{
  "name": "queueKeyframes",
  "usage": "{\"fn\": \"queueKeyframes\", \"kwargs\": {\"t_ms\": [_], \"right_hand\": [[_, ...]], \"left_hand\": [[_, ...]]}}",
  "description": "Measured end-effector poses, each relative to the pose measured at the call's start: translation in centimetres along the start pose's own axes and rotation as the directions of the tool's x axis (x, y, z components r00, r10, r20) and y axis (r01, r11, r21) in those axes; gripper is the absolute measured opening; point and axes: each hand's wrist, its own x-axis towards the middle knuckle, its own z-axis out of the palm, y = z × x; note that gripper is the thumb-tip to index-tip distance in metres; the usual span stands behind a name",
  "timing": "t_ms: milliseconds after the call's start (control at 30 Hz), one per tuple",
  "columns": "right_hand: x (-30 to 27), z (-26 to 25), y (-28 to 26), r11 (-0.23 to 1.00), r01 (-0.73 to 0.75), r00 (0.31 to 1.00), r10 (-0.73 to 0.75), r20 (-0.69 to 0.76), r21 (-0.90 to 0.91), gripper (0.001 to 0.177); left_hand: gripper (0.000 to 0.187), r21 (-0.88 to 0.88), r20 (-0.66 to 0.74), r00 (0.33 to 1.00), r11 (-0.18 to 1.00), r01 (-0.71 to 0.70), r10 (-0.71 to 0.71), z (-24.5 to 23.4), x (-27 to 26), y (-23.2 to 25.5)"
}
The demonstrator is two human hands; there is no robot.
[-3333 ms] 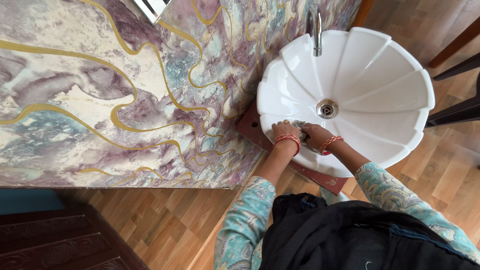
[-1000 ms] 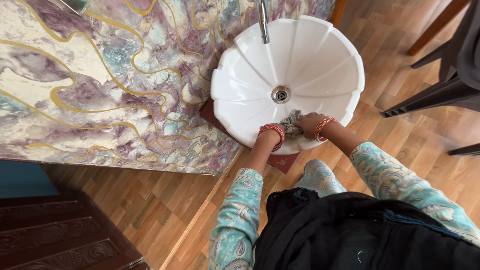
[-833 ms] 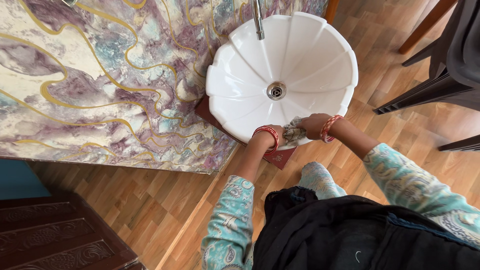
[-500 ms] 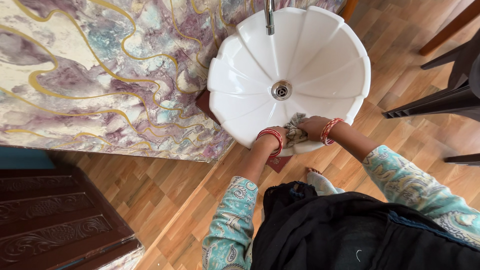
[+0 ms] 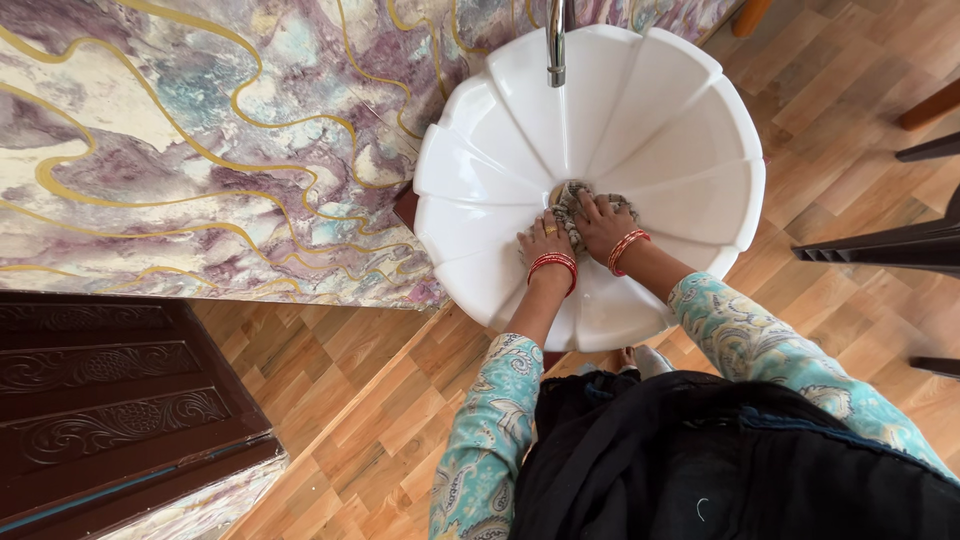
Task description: The person cleans a white petal-shaped sink using a cloth, wiping the interior surface and the faucet.
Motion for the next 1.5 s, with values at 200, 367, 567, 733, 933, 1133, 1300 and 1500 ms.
{"fn": "queueKeyframes", "kwargs": {"t_ms": [200, 367, 567, 733, 933, 1133, 1300, 1500], "right_hand": [[2.2, -2.4, 0.2, 0.998, 0.059, 0.992, -0.059, -0.11, -0.007, 0.064], [1.2, -2.3, -0.5, 0.999, -0.015, 0.984, 0.009, 0.177, 0.03, 0.062], [-2.4, -1.2, -1.7, 0.954, -0.082, 0.991, 0.048, 0.123, 0.288, 0.062], [-7.0, -3.0, -3.4, 0.956, -0.063, 0.98, 0.005, 0.2, 0.287, 0.049], [-13.1, -10.6, -6.2, 0.944, -0.149, 0.923, 0.027, 0.383, 0.293, 0.038], [-12.2, -9.4, -6.0, 0.958, -0.109, 0.917, -0.006, 0.399, 0.267, 0.033], [-8.1, -3.5, -5.3, 0.978, -0.082, 0.953, 0.021, 0.301, 0.19, 0.04], [-2.8, 0.5, -3.2, 0.996, 0.06, 0.982, -0.048, 0.184, -0.062, 0.044]], "left_hand": [[0.06, 0.066, 0.012, 0.993, 0.991, -0.115, 0.114, -1.3, 0.0, -1.2], [0.045, -0.057, -0.138, 0.973, 0.98, -0.193, 0.183, 1.5, -0.3, -2.6], [0.055, -0.1, 0.048, 0.974, 0.972, -0.215, 0.22, 1.9, -3.3, -3.2], [0.058, -0.177, 0.165, 0.938, 0.945, -0.276, 0.305, -0.8, -8.6, -3.8], [0.048, -0.255, 0.159, 0.885, 0.884, -0.392, 0.438, -3.4, -14.9, -5.8], [0.047, -0.241, 0.227, 0.877, 0.897, -0.371, 0.424, -3.9, -14.3, -5.5], [0.05, -0.139, 0.134, 0.929, 0.934, -0.328, 0.346, -0.7, -10.0, -3.8], [0.061, -0.104, 0.064, 0.975, 0.973, -0.207, 0.214, 2.3, -3.6, -2.6]]}}
